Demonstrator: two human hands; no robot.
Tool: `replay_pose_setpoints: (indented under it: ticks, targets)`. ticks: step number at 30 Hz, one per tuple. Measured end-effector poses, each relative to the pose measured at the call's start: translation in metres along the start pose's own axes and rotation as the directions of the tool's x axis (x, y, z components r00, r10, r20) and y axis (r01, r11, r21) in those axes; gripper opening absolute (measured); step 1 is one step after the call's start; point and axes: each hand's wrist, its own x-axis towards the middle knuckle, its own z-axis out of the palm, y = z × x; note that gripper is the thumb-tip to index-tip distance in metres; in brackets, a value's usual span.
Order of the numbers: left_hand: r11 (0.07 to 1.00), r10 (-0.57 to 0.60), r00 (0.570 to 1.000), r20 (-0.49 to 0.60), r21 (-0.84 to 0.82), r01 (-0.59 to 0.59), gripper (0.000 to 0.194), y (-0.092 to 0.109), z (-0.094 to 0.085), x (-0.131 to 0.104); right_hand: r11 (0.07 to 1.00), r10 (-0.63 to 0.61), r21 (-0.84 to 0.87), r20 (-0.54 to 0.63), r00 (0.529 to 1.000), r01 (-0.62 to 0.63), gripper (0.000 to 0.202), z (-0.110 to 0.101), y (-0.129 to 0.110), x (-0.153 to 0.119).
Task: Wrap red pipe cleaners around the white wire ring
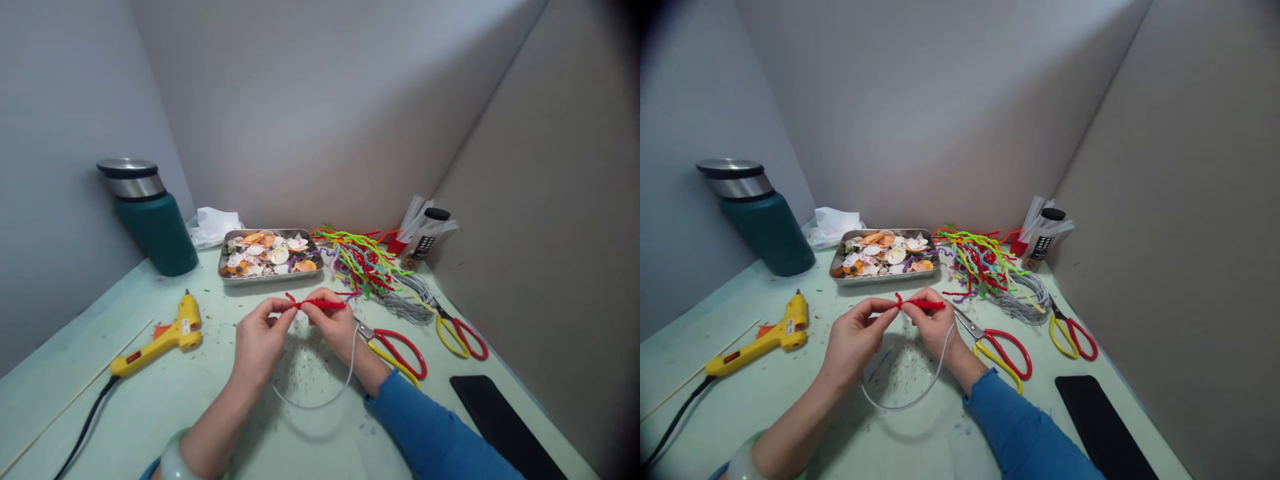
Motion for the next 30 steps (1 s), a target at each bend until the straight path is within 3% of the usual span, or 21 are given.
replay_pose_setpoints:
  ticks: [7, 19, 23, 27, 30]
  targets:
    - [0.997, 0.024, 1.000, 0.015, 0.070, -0.025, 0.026, 0.0007, -0.0022, 0.0012, 1.000, -0.021, -0.002, 0.019, 1.000, 0.021, 0.013, -0.0032, 0.0015, 0.0002]
    - [0.986, 0.164, 0.981, 0.103, 0.010, -0.166, 0.021, 0.0000, -0.0017, 0.0012, 1.000, -0.026, 0.016, 0.021, 0.999, 0.026, 0.011, -0.0033, 0.0008, -0.0013]
    - [0.994, 0.107, 0.989, 0.099, 0.021, -0.110, 0.023, 0.0006, -0.0017, 0.0014, 1.000, -0.025, 0.016, 0.024, 0.999, 0.025, 0.010, -0.0031, -0.0001, -0.0009]
    - [0.994, 0.072, 0.988, 0.134, -0.091, -0.060, 0.022, 0.0025, -0.0015, 0.0024, 0.999, -0.035, 0.020, 0.030, 0.999, 0.035, 0.009, -0.0033, -0.0003, -0.0003]
    - [0.980, -0.026, 0.982, 0.189, -0.189, 0.063, 0.025, 0.0048, -0.0012, 0.0027, 0.999, -0.034, 0.025, 0.038, 0.999, 0.033, 0.010, -0.0034, -0.0005, -0.0005]
